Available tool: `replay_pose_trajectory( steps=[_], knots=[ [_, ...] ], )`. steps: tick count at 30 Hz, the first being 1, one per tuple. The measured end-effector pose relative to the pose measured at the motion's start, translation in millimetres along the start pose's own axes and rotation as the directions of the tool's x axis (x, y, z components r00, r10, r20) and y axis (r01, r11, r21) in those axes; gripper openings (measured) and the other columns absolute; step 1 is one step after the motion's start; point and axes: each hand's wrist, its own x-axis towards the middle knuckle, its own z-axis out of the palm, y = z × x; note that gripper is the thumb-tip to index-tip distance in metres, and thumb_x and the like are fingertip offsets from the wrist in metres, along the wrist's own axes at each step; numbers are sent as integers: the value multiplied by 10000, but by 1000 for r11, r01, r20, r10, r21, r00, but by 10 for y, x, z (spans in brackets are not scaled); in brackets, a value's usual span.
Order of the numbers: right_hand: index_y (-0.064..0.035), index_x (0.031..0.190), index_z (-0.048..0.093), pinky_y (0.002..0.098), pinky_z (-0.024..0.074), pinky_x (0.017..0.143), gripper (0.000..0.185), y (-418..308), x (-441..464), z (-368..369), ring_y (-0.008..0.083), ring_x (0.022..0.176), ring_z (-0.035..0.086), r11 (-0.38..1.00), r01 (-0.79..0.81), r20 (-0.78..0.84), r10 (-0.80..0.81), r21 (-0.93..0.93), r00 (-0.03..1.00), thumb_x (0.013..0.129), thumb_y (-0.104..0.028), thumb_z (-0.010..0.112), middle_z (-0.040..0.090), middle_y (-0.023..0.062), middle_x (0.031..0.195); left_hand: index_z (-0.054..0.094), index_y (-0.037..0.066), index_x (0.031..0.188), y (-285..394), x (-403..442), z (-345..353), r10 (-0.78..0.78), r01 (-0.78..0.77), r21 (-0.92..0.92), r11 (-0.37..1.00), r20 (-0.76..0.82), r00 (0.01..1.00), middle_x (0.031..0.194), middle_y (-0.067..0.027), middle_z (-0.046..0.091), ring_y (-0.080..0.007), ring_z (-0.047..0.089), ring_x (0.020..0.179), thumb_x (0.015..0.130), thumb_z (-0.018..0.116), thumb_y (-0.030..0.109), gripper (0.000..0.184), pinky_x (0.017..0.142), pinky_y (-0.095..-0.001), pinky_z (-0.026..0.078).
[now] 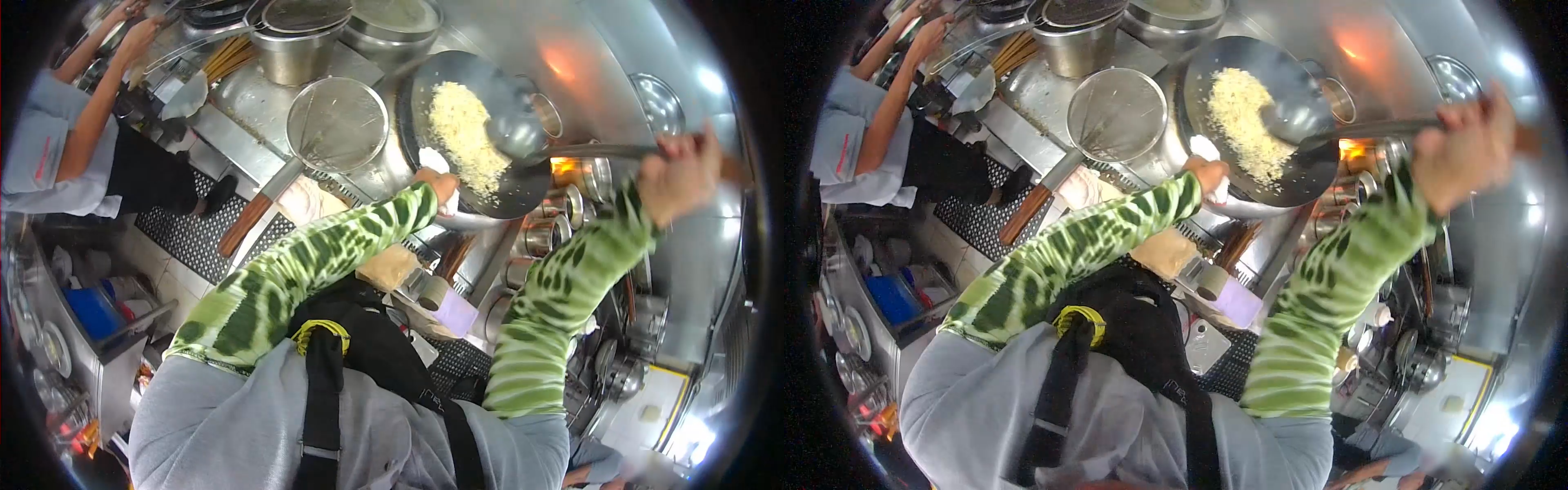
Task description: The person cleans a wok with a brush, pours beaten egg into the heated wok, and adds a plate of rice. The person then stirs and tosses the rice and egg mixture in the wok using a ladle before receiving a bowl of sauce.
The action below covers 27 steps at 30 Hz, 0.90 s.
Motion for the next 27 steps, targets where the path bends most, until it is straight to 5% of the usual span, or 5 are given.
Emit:
replay_pose_trajectory(
  steps=[3,5,14,16,27],
  knots=[
    [19,964,608,286,510,568,223,935,-309,715,172,677,624,894,-260,441,80,366,894,798,-117,670,644,122,824,602,-28,1031,50,5,9,-270,279,-176,944,73,960,933,-157,618,-300,624,780,814,635,235,342,666,-391,572],
    [-8,854,604,286,465,512,142,-627,-242,1085,153,597,589,237,-622,163,841,746,516,848,-149,626,602,107,695,409,70,1348,114,-4,-32,-332,440,-261,859,369,868,1351,-194,402,-364,516,1103,868,603,438,635,763,-474,572],
    [-1,879,627,236,413,483,137,-65,-192,1061,102,483,452,895,-249,-83,299,371,951,897,-118,558,448,18,587,587,119,972,97,11,-19,-381,462,-244,852,315,869,894,-75,597,-232,597,775,810,647,235,209,633,-382,570],
    [0,888,630,234,416,477,139,-89,-26,557,104,473,452,220,-641,219,818,735,532,903,-108,543,445,21,573,589,124,969,65,-57,-15,-376,455,-278,846,292,879,856,-66,591,-219,598,735,798,648,228,208,605,-374,564],
    [-35,696,511,254,372,405,173,-1147,-407,231,111,392,420,167,-380,85,821,910,565,789,-57,656,452,23,523,607,171,932,128,1,-107,-393,494,-147,857,435,810,785,20,638,-133,613,662,829,614,548,391,574,-286,513]
  ],
)
